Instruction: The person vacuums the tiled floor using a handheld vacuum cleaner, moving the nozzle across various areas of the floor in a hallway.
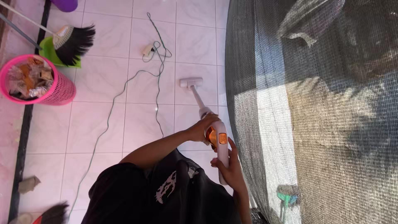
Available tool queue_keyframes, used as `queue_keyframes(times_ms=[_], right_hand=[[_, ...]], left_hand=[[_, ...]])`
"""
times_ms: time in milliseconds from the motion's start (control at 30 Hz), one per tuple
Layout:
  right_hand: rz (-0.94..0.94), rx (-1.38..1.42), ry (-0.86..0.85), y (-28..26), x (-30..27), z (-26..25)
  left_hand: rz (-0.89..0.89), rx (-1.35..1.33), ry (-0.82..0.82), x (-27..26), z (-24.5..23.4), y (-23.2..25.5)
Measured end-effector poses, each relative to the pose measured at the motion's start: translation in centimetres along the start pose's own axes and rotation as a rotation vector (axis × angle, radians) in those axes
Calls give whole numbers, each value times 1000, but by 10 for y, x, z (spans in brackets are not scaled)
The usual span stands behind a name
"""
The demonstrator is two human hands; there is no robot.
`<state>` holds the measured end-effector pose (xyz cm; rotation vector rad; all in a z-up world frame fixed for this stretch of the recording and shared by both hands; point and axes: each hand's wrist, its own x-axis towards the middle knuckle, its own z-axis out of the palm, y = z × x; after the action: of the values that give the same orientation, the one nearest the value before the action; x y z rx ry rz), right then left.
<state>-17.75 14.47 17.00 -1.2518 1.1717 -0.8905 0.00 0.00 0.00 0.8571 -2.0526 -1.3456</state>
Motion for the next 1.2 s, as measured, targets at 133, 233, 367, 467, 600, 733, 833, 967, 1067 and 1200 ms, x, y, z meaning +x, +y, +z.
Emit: queue_keyframes(times_ms=[133,233,367,467,600,733,833,967,1067,1200], right_hand=[[235,112,64,-30,18,1],[328,82,119,-52,35,3],[463,-191,227,-61,50,4],[355,-377,250,-60,65,-1],[351,-444,242,-67,104,-25],[350,-329,253,-89,151,-52],[376,-294,285,-102,188,-80],[403,-266,328,-107,230,-104],[485,-323,327,-111,262,-119],[376,-456,241,-108,293,-126]], left_hand=[[29,62,-79,20,-30,6],[82,75,-66,39,-41,4],[80,87,-43,61,-46,-5],[111,34,12,70,-46,-9],[140,10,58,100,-62,-16],[67,-24,74,141,-88,-16],[43,-43,76,185,-103,-15],[-40,-39,26,232,-119,-20],[-41,-58,36,261,-130,-29],[-14,-57,106,281,-142,-46]])
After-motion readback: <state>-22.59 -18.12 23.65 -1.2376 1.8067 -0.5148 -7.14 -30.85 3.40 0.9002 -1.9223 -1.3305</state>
